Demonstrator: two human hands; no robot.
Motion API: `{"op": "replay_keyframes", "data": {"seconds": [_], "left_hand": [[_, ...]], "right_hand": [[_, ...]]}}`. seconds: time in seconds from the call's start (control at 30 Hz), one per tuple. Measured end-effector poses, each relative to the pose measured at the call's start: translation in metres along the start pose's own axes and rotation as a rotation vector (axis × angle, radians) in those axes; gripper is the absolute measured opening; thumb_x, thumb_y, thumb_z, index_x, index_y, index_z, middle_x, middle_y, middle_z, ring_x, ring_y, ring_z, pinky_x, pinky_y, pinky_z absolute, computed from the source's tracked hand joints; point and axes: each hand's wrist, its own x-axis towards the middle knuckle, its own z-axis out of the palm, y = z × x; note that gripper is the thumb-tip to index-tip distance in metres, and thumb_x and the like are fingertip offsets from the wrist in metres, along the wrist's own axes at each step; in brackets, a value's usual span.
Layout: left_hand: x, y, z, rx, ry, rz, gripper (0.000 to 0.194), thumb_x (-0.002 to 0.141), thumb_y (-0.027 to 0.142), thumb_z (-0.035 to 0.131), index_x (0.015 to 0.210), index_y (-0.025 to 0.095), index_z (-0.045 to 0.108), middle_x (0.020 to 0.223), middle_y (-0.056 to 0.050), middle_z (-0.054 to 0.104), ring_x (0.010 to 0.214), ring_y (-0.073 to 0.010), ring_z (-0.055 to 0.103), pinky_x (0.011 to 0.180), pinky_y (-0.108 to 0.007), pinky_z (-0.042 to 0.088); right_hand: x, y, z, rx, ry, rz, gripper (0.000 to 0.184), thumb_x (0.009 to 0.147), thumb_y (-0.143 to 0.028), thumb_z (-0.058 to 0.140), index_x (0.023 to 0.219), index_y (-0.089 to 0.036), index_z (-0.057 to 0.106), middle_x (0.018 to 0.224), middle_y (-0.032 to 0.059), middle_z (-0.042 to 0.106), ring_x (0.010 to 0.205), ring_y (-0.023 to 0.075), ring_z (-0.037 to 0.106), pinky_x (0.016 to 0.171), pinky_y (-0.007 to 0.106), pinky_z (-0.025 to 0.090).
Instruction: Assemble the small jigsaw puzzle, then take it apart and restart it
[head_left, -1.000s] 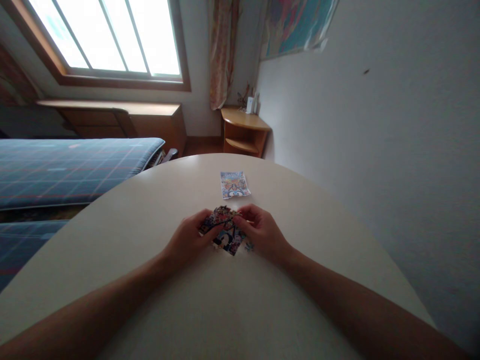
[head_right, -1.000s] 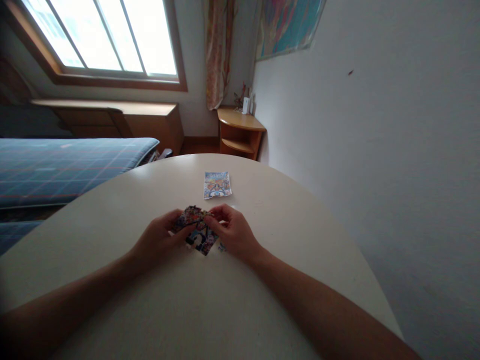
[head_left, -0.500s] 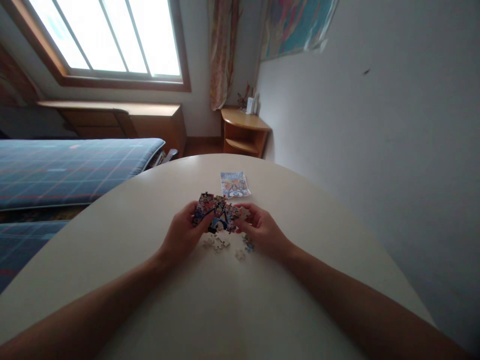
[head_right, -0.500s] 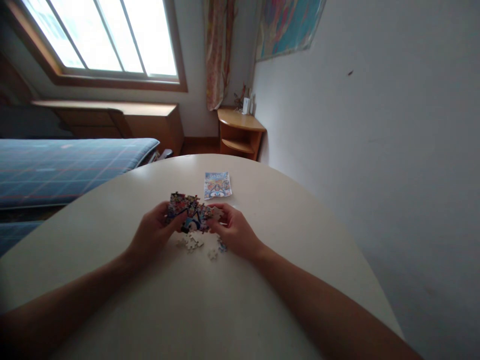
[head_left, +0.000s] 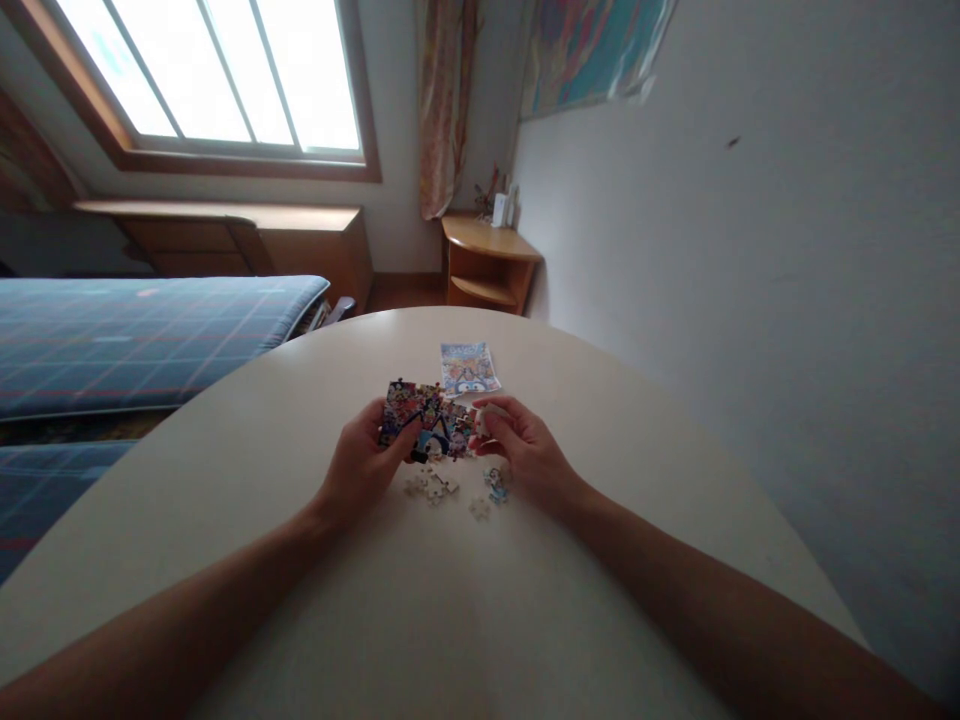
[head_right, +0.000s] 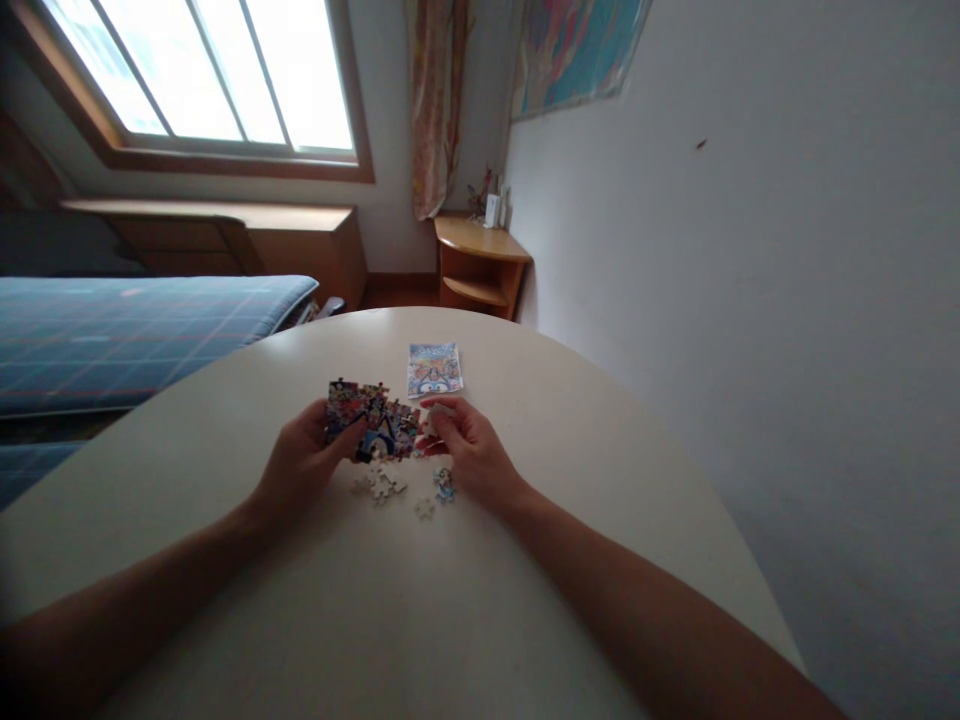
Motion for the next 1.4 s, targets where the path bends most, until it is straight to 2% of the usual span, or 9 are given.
{"op": "replay_keyframes", "data": {"seconds": [0.23,0.37,0.5,0.67,0.77,0.9,1.13,1.23,1.4], "left_hand": [[0.0026,-0.0037,-0.0012,0.028,0.111,0.030,0.032,0.080,0.042,0.070,0.094,0.015,0.062,0.081,-0.003,0.067,0.060,-0.0134,0.060,0.053,-0.024,0.053],[0.0026,-0.0062,-0.0021,0.031,0.113,0.037,0.032,0.082,0.043,0.070,0.096,0.015,0.062,0.082,-0.003,0.067,0.062,-0.0142,0.061,0.054,-0.024,0.052],[0.0010,-0.0049,-0.0023,0.045,0.104,0.043,0.031,0.082,0.042,0.069,0.096,0.015,0.062,0.082,-0.003,0.067,0.061,-0.0133,0.059,0.054,-0.024,0.052],[0.0010,-0.0034,-0.0020,0.047,0.108,0.038,0.030,0.082,0.042,0.069,0.093,0.015,0.061,0.079,-0.002,0.067,0.059,-0.0129,0.059,0.053,-0.024,0.052],[0.0022,-0.0049,-0.0019,0.048,0.116,0.039,0.031,0.081,0.043,0.069,0.092,0.015,0.061,0.077,-0.002,0.067,0.058,-0.0129,0.059,0.052,-0.024,0.052],[0.0030,-0.0074,-0.0022,0.062,0.129,0.047,0.032,0.082,0.044,0.069,0.095,0.016,0.062,0.080,-0.003,0.067,0.062,-0.0142,0.061,0.054,-0.024,0.053],[0.0026,-0.0075,-0.0031,0.085,0.132,0.051,0.032,0.083,0.044,0.069,0.096,0.016,0.062,0.083,-0.003,0.067,0.061,-0.0137,0.060,0.055,-0.024,0.052],[0.0029,-0.0073,-0.0030,0.080,0.145,0.043,0.032,0.082,0.045,0.069,0.095,0.016,0.062,0.080,-0.002,0.067,0.062,-0.0143,0.060,0.054,-0.023,0.051],[0.0038,-0.0061,-0.0024,0.081,0.177,0.040,0.033,0.081,0.045,0.070,0.093,0.016,0.062,0.079,-0.002,0.067,0.061,-0.0141,0.060,0.054,-0.023,0.051]], "right_hand": [[0.0005,-0.0016,-0.0006,0.002,0.006,-0.008,0.027,0.084,-0.042,0.067,0.103,-0.023,0.063,0.102,0.0031,0.069,0.077,0.0121,0.065,0.070,0.028,0.053],[-0.0004,-0.0017,-0.0013,-0.040,0.017,-0.012,0.017,0.084,-0.034,0.063,0.095,-0.021,0.065,0.091,0.0004,0.068,0.068,0.0092,0.061,0.067,0.026,0.050],[0.0003,0.0014,-0.0022,-0.059,0.032,0.001,0.022,0.085,-0.035,0.061,0.102,-0.021,0.064,0.077,-0.0022,0.062,0.060,0.0088,0.055,0.059,0.025,0.047],[0.0019,0.0013,-0.0018,-0.069,0.049,-0.009,0.028,0.084,-0.035,0.063,0.107,-0.021,0.060,0.085,0.0005,0.065,0.063,0.0094,0.055,0.055,0.023,0.046],[0.0030,0.0011,-0.0028,-0.026,0.028,0.007,0.033,0.079,-0.026,0.065,0.112,-0.023,0.058,0.101,0.0039,0.068,0.075,0.0122,0.061,0.060,0.025,0.051],[0.0039,0.0029,-0.0052,0.013,-0.025,0.004,0.037,0.078,-0.020,0.066,0.114,-0.023,0.059,0.111,0.0065,0.069,0.091,0.0159,0.066,0.080,0.034,0.056],[0.0028,0.0025,-0.0041,0.093,-0.052,0.026,0.033,0.080,-0.032,0.072,0.112,-0.024,0.065,0.121,0.0062,0.069,0.112,0.0190,0.065,0.102,0.039,0.051],[0.0013,0.0006,-0.0027,0.038,-0.044,0.030,0.029,0.081,-0.037,0.072,0.107,-0.024,0.069,0.121,0.0065,0.069,0.112,0.0208,0.066,0.096,0.040,0.055],[-0.0012,-0.0007,-0.0030,-0.071,-0.026,-0.023,0.029,0.085,-0.042,0.066,0.106,-0.023,0.072,0.120,0.0074,0.068,0.092,0.0179,0.071,0.083,0.039,0.060]]}}
